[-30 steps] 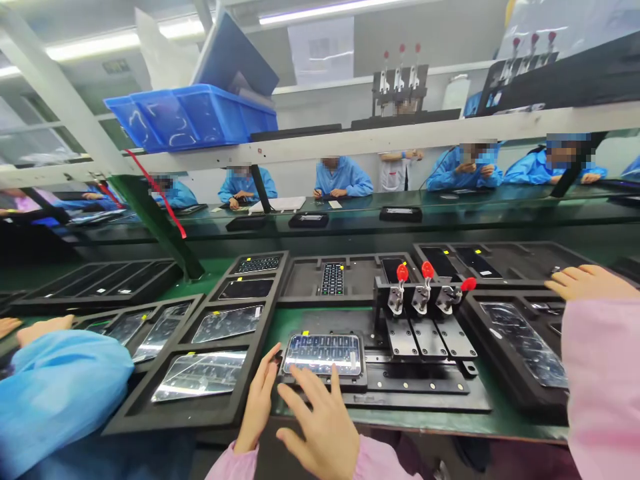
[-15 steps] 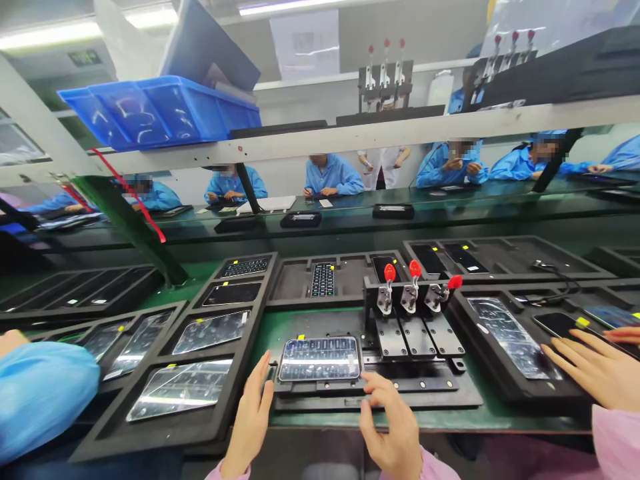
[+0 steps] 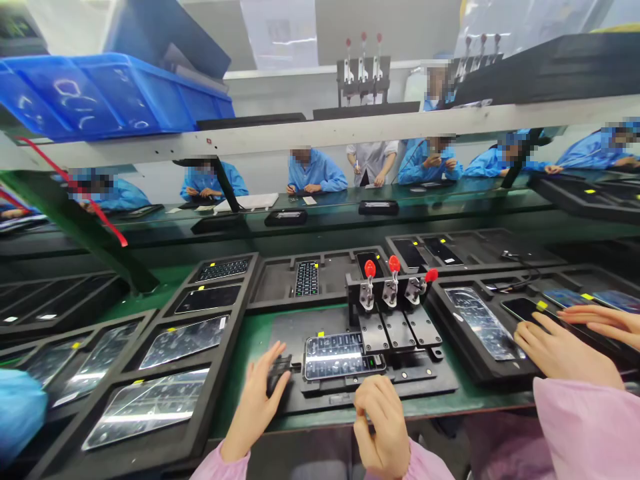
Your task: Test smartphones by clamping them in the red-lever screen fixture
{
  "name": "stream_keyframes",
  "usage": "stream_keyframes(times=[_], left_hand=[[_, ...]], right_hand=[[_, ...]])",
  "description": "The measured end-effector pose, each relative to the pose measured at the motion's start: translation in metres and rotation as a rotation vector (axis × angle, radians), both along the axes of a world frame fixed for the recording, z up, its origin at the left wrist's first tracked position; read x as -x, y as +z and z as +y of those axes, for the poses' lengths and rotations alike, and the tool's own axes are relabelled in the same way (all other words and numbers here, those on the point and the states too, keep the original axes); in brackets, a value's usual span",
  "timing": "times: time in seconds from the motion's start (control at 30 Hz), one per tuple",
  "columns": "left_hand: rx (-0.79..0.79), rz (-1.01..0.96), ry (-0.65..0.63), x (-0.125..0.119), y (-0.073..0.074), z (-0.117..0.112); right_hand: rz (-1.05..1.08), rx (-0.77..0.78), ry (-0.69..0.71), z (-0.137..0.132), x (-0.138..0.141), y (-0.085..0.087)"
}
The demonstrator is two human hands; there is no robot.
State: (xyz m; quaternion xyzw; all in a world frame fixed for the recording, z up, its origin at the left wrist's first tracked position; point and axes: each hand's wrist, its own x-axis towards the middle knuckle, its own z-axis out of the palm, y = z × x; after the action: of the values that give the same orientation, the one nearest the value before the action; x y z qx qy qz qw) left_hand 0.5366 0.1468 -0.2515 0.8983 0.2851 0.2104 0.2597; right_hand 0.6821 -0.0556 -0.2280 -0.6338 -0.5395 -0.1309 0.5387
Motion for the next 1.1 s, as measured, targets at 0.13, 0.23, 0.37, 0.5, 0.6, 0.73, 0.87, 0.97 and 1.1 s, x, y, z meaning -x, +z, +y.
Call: stream_keyframes(times=[0.13, 0.23, 0.37, 0.5, 0.6, 0.73, 0.87, 0.97, 1.1], left_hand=[[-0.016, 0.058, -0.104, -0.019, 0.012, -0.001], [-0.020, 0.077, -0.129, -0.023, 0.016, 0.002], [-0.022, 0.087, -0.132, -0.020, 0.015, 0.005], [-0.087, 0.072, -0.170, -0.028, 0.034, -0.006], [-0.169, 0.103, -0.357, -0.052, 0.057, -0.022], [-0.266, 0.179, -0.549, -0.092, 0.070, -0.037], [-0.320, 0.183, -0.597, -0.110, 0.062, -0.038], [-0.352, 0.167, -0.555, -0.111, 0.059, -0.038], [-0.374, 0.146, -0.504, -0.114, 0.057, -0.040]], right_hand=[[-0.005, 0.028, -0.038, -0.003, -0.004, 0.000], [0.004, 0.038, -0.061, -0.006, -0.009, 0.000], [0.003, 0.029, -0.070, -0.008, -0.012, 0.002], [-0.016, 0.013, -0.084, -0.009, -0.011, 0.003], [-0.022, -0.009, -0.106, -0.013, -0.010, 0.004], [-0.016, -0.009, -0.137, -0.023, -0.010, 0.001], [0.014, 0.011, -0.163, -0.036, -0.013, -0.007], [0.029, 0.026, -0.172, -0.044, -0.015, -0.014], [0.026, 0.035, -0.201, -0.051, -0.016, -0.018]])
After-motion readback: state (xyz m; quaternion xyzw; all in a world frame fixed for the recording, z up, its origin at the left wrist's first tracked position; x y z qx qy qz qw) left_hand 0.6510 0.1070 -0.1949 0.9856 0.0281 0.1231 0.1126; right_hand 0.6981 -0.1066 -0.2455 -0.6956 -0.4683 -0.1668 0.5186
